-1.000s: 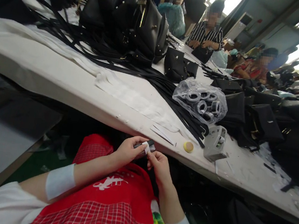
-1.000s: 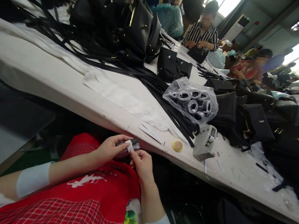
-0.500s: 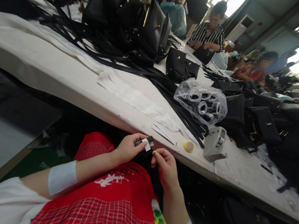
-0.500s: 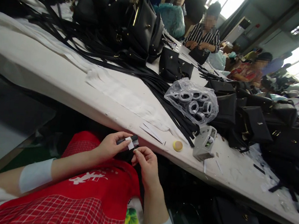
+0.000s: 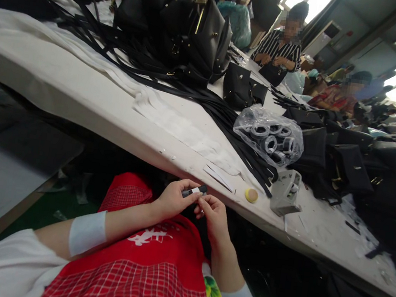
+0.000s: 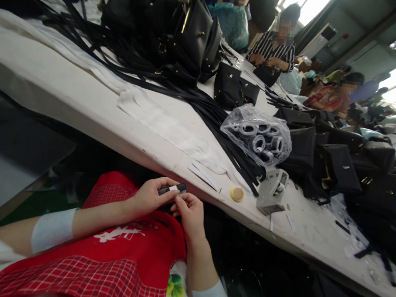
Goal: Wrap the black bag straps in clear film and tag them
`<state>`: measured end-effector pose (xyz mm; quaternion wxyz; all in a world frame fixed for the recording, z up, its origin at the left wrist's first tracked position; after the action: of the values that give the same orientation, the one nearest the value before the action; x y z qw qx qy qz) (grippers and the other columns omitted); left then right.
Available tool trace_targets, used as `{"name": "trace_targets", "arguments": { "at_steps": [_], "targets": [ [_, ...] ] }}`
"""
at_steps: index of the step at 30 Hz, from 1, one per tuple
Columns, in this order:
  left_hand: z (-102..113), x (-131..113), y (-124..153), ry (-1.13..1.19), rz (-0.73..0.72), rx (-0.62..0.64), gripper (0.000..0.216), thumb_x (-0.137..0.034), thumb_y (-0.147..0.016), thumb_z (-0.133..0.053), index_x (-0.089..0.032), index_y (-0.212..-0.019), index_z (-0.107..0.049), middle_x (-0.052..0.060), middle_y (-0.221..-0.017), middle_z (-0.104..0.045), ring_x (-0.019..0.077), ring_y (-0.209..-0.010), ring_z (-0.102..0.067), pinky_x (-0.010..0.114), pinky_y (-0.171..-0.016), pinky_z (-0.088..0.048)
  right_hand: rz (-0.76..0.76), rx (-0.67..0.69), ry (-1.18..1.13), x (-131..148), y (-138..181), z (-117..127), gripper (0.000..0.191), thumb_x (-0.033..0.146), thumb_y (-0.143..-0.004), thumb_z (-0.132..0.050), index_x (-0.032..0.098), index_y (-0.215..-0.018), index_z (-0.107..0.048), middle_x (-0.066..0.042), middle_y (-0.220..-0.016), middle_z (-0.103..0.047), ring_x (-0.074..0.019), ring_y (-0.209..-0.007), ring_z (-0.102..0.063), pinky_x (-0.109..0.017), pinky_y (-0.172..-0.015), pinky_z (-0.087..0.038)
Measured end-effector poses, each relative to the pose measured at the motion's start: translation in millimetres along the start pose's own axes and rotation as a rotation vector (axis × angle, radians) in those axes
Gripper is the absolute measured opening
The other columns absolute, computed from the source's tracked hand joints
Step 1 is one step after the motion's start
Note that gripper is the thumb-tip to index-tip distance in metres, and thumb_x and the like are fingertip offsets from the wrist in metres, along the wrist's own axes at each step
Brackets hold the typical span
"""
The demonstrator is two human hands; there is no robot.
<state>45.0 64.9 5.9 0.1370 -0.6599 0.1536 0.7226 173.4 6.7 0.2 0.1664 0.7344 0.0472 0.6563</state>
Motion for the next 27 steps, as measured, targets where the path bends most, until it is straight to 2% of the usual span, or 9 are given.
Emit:
{"name": "trace_targets", "arguments": {
  "at_steps": [6, 13, 20, 23, 27],
  "targets": [
    [11.3, -1.8, -0.5, 0.045, -0.01, -0.103, 0.032, -0.036, -0.081, -0.067, -0.012, -0.101, -0.069, 0.009, -0.09, -0.075, 0.0212, -0.08, -0.071, 0.029, -0.072, -0.056, -0.095, 0.048, -0.053, -5.9, 0.3, -5.9, 0.034, 0.039, -0.069, -0.079, 0.012, -0.087, -0.071, -0.006, -0.071, -0.072, -0.01, -0.053, -0.061, -0.021, -0.052, -0.048],
    [9.9, -4.3, 1.7, 0.097, -0.009, -0.06, 0.032, -0.037, -0.081, -0.067, -0.013, -0.103, -0.069, 0.009, -0.094, -0.075, 0.0213, -0.083, -0.07, 0.028, -0.074, -0.056, -0.177, 0.083, -0.088, -11.0, -4.4, -9.0, 0.031, 0.04, -0.066, -0.081, 0.011, -0.073, -0.071, -0.006, -0.069, -0.071, -0.0087, -0.05, -0.06, -0.017, -0.048, -0.046],
    [12.8, -0.1, -0.7, 0.108, 0.014, -0.063, 0.028, -0.035, -0.083, -0.063, -0.014, -0.1, -0.069, 0.008, -0.09, -0.076, 0.0217, -0.081, -0.071, 0.029, -0.074, -0.056, -0.142, 0.165, -0.19, -17.9, -6.5, -14.4, 0.03, 0.038, -0.07, -0.08, 0.01, -0.079, -0.072, -0.008, -0.074, -0.071, -0.0083, -0.054, -0.06, -0.017, -0.052, -0.045],
    [13.0, -5.9, 2.2, 0.045, -0.042, -0.071, 0.026, -0.035, -0.085, -0.062, -0.015, -0.1, -0.07, 0.008, -0.09, -0.076, 0.0212, -0.081, -0.071, 0.029, -0.075, -0.057, -0.114, 0.15, -0.158, -19.2, -12.8, -17.3, 0.036, 0.043, -0.068, -0.081, 0.01, -0.078, -0.071, -0.008, -0.07, -0.069, -0.0088, -0.052, -0.059, -0.018, -0.051, -0.044],
    [16.1, -27.7, 11.9, -0.136, -0.22, -0.143, 0.023, -0.031, -0.086, -0.06, -0.021, -0.104, -0.069, 0.007, -0.097, -0.074, 0.0205, -0.087, -0.07, 0.029, -0.082, -0.056, -0.041, 0.085, -0.083, -19.8, -21.7, -19.4, 0.047, 0.055, -0.067, -0.078, 0.01, -0.076, -0.071, -0.005, -0.057, -0.063, -0.0107, -0.046, -0.054, -0.021, -0.047, -0.041]
  ]
}}
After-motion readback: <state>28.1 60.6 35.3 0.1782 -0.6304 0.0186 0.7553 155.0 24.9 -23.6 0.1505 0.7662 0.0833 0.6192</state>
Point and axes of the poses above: each hand's wrist, its own y-axis away from the middle knuckle, its own z-axis out of the back of the hand, x = y × z, the point moved 7 cm from there along -y, towards the middle knuckle
